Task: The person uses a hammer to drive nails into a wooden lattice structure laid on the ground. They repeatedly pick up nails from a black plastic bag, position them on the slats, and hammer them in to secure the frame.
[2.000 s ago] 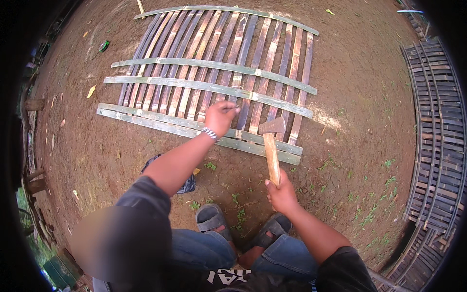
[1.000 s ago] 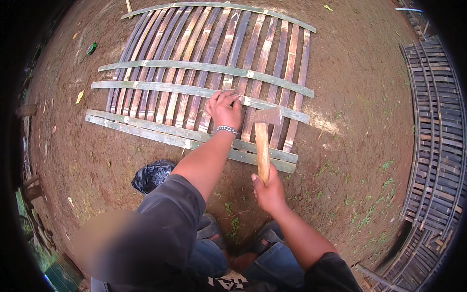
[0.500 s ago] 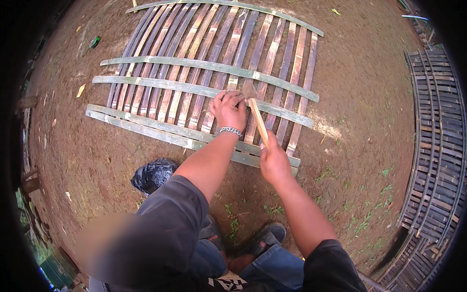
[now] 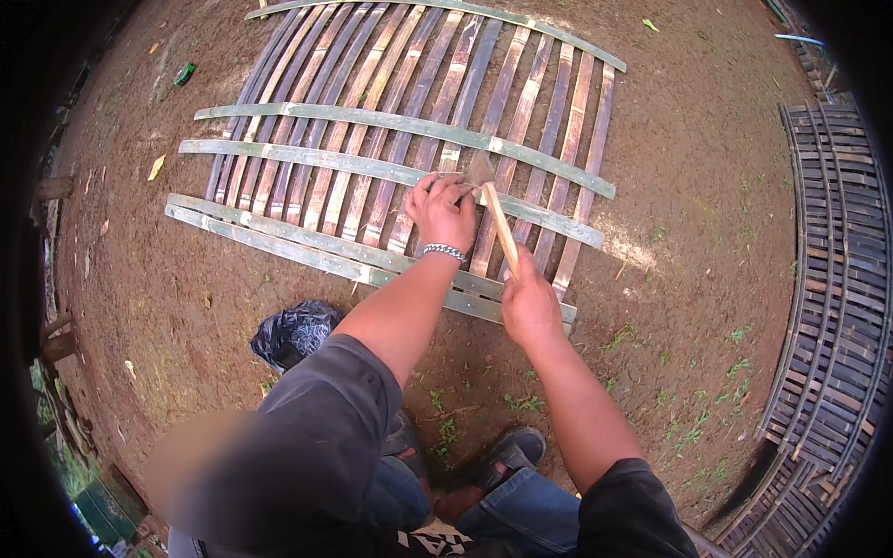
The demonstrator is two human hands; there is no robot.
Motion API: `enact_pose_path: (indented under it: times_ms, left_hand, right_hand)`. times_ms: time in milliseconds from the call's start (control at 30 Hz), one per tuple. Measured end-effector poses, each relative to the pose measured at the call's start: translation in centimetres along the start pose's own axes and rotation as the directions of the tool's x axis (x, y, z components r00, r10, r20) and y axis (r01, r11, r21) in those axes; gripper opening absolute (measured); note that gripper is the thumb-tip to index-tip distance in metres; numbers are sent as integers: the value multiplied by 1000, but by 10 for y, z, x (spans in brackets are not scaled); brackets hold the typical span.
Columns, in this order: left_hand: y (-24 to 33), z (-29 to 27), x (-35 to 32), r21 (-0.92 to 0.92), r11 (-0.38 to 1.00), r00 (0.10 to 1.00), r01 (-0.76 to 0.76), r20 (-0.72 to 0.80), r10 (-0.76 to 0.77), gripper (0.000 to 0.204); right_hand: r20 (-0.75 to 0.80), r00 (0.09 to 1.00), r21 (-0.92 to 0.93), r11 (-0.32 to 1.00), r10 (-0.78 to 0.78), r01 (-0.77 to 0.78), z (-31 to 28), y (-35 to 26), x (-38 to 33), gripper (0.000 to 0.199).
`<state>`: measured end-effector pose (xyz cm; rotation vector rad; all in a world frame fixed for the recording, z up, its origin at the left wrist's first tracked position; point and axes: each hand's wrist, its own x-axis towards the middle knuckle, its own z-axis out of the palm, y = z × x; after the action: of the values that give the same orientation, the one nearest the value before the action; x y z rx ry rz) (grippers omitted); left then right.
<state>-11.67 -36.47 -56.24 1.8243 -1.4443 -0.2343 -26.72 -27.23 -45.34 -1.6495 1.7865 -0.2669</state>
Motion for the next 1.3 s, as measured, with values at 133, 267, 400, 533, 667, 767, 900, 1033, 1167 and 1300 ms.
enact_pose_path:
  times_ms: [133,267,400,533,667,767,900,1033,1167,1300]
  left_hand:
    - [-1,1,0,7,1000,1000,2,-3,-2,6]
    - [-1,-4,1,1,1000,997,29,67,-29,14]
    - [-17,-16,-1,-78,997,994,-23,106,31,26]
    - [-22,-34,4,-72,997,986,-16,163,28,37]
    - [-16,-24,72,228,972,995,-60,93,39,52]
    - [-44,-7,113,471,871,986,-143,139,86,60]
    - [-41,-2,114,463,855,957,-232,268,115,62]
    - [-39,-3,112,460,856,941,-234,328,81,60]
    - [-41,-8,108,452,863,939,-225,336,68,59]
    - [-37,-6,113,444,868,940,-223,335,71,58]
  right_hand:
    - [-125,989,75,993,-79,89,3,-1,-1,50]
    - [49,993,-42,994,105,-103,-5,-1,6,52]
    - [-104,994,97,995,31,-21,-15,11,-3,54]
    - [-183,983,111,994,3,18,-18,16,-23,52]
    - [-45,995,160,984,84,-76,-17,4,-20,52]
    - [-5,1000,102,995,12,-12,-8,-1,-6,54]
    - [-38,999,100,995,-12,16,-5,-5,1,54]
    - [156,982,-27,994,105,-102,-8,-5,11,53]
    - [-9,999,100,994,41,-40,-10,-11,1,52]
    - [59,997,42,998,53,-56,-11,-11,8,52]
